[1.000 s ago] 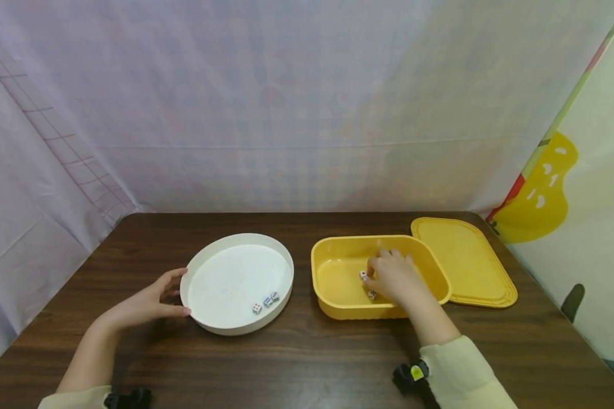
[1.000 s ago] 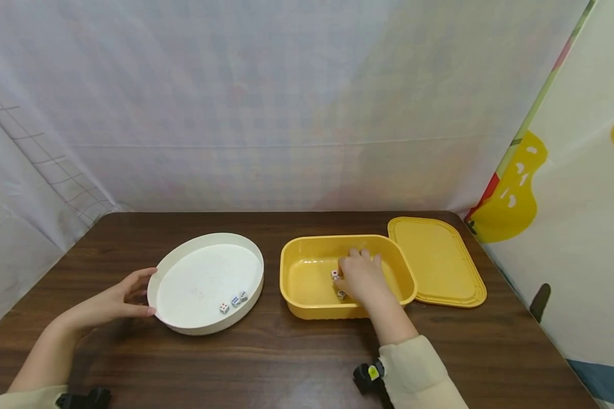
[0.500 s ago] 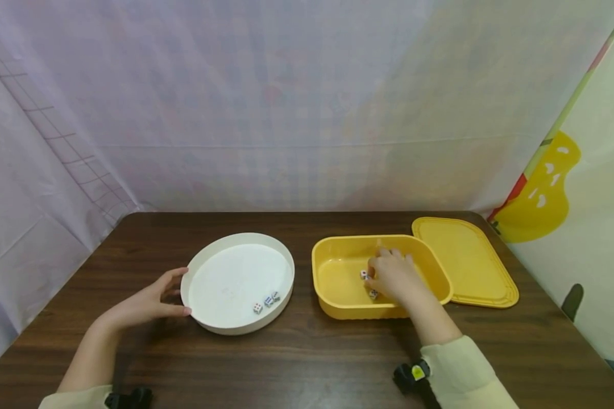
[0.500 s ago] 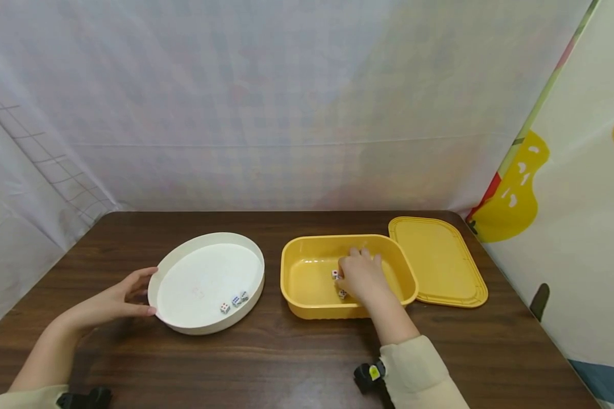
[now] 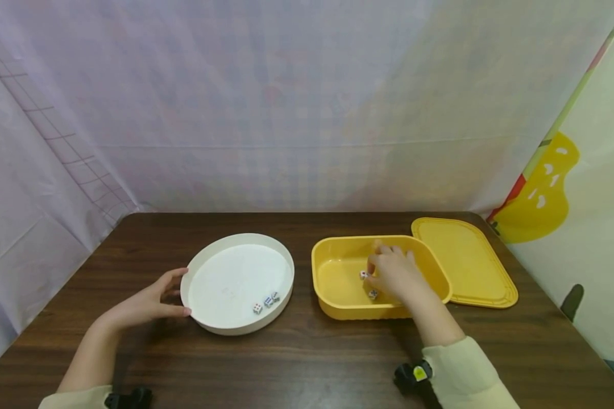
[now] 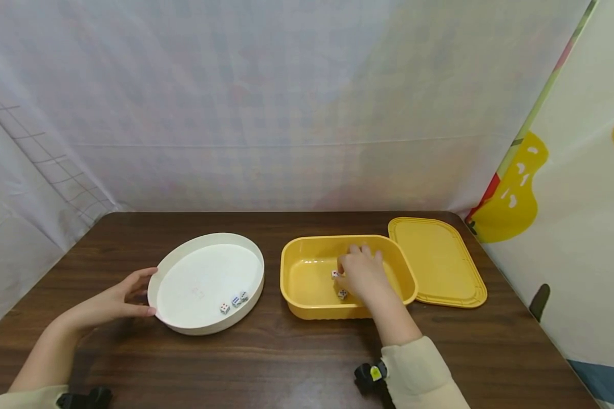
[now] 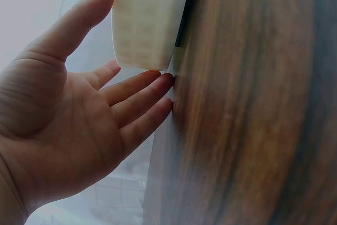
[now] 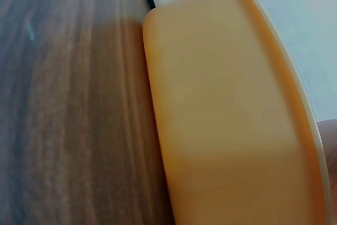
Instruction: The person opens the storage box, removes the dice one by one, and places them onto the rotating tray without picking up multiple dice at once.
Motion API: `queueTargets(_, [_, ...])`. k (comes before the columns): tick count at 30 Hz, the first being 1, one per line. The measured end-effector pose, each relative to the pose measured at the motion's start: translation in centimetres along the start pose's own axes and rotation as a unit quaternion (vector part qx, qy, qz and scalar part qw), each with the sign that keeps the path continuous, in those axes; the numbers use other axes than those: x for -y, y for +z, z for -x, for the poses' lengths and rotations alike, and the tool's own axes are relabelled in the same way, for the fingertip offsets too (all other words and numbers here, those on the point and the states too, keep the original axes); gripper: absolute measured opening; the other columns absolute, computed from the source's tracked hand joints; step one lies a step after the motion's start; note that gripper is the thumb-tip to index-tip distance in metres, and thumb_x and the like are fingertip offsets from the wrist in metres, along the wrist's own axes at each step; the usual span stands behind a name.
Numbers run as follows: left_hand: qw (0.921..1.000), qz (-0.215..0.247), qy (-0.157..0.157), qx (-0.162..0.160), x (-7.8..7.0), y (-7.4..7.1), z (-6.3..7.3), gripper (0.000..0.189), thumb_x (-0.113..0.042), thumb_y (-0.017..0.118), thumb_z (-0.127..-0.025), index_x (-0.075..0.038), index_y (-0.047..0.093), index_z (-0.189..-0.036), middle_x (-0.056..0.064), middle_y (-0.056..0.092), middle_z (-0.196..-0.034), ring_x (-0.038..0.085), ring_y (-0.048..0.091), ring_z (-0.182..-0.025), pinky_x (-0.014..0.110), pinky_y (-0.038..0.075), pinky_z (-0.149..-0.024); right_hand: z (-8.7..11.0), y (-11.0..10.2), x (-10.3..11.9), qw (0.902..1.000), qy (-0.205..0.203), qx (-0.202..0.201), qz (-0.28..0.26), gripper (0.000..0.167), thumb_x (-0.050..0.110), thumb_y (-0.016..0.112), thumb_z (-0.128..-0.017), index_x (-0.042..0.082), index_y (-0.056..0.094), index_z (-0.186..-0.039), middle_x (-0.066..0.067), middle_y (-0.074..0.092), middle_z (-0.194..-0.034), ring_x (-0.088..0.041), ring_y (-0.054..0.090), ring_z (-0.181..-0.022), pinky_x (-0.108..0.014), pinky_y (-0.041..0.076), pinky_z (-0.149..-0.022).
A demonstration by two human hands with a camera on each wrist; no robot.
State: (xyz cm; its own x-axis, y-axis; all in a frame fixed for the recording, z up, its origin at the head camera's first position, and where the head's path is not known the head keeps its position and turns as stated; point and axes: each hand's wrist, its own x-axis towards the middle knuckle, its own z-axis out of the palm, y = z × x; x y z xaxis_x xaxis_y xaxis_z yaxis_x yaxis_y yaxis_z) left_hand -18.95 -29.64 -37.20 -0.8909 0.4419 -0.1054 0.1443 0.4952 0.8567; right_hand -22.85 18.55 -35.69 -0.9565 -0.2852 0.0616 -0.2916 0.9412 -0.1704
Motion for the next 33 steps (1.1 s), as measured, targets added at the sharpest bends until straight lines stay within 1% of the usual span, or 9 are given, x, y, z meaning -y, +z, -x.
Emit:
queueTargets(4, [1.0,0.001,-0.002,0.001,0.0,0.0,0.0,0.091,-0.015,0.073,-0.084,0.007,0.01,-0.146,0.035,0.018,-0.145,0.054,0.029,-0.128,0.057,0.036,-0.096,0.2,-0.3,0.2,0.9999,-0.007,-0.012,-0.003,0.018,0.033,0.072,-0.086,0.018,0.064,-0.078,-0.023,0.049,-0.134,-0.046,0.042,-0.115,-0.069,0.025,-0.092])
queueTargets(9, [1.0,0.001,0.002,0.001,-0.1,0.0,0.0,0.09,-0.014,0.073,-0.085,0.008,0.011,-0.146,0.035,0.016,-0.145,0.055,0.029,-0.127,0.056,0.036,-0.096,0.4,-0.9,0.6,0.9994,-0.019,-0.028,-0.001,0.017,0.031,0.073,-0.086,0.018,0.064,-0.078,-0.017,0.056,-0.117,-0.042,0.046,-0.108,-0.066,0.029,-0.088])
queueTargets(12, [1.0,-0.002,0.002,-0.001,-0.1,0.1,0.0,0.09,-0.014,0.073,-0.084,0.008,0.011,-0.146,0.035,0.016,-0.146,0.055,0.03,-0.127,0.056,0.036,-0.095,0.5,-1.1,0.7,0.999,-0.023,-0.039,0.001,0.018,0.03,0.074,-0.085,0.018,0.063,-0.078,-0.014,0.057,-0.113,-0.041,0.047,-0.106,-0.065,0.03,-0.087])
queueTargets(19, [1.0,-0.004,0.0,-0.001,-0.2,0.1,0.0,0.09,-0.014,0.073,-0.085,0.008,0.011,-0.146,0.035,0.016,-0.146,0.054,0.03,-0.127,0.056,0.037,-0.095,0.7,-1.3,0.9,0.9983,-0.03,-0.048,-0.009,0.016,0.03,0.075,-0.084,0.019,0.064,-0.08,-0.017,0.056,-0.12,-0.043,0.044,-0.114,-0.068,0.027,-0.09])
queueTargets(24, [1.0,-0.001,0.002,0.001,-0.3,0.1,0.0,0.09,-0.015,0.073,-0.085,0.008,0.01,-0.146,0.035,0.016,-0.146,0.054,0.03,-0.127,0.056,0.037,-0.095,0.9,-1.9,1.3,0.9979,-0.035,-0.053,-0.016,0.015,0.028,0.075,-0.084,0.019,0.064,-0.08,-0.018,0.056,-0.121,-0.045,0.043,-0.116,-0.07,0.024,-0.092])
queueTargets(31, [1.0,0.001,0.006,0.004,-0.2,0.0,0.0,0.09,-0.014,0.072,-0.085,0.008,0.01,-0.146,0.035,0.014,-0.146,0.055,0.029,-0.127,0.054,0.038,-0.095,1.1,-2.4,1.8,0.9973,-0.044,-0.056,-0.019,0.015,0.029,0.074,-0.085,0.019,0.064,-0.08,-0.017,0.055,-0.121,-0.044,0.041,-0.119,-0.069,0.024,-0.093])
queueTargets(33, [1.0,0.002,0.002,0.004,-0.2,0.0,0.0,0.09,-0.015,0.072,-0.085,0.008,0.01,-0.146,0.035,0.014,-0.147,0.054,0.028,-0.128,0.053,0.038,-0.095,1.1,-2.5,1.9,0.9974,-0.043,-0.054,-0.021,0.015,0.029,0.073,-0.086,0.02,0.064,-0.079,-0.016,0.055,-0.122,-0.043,0.04,-0.119,-0.069,0.023,-0.094])
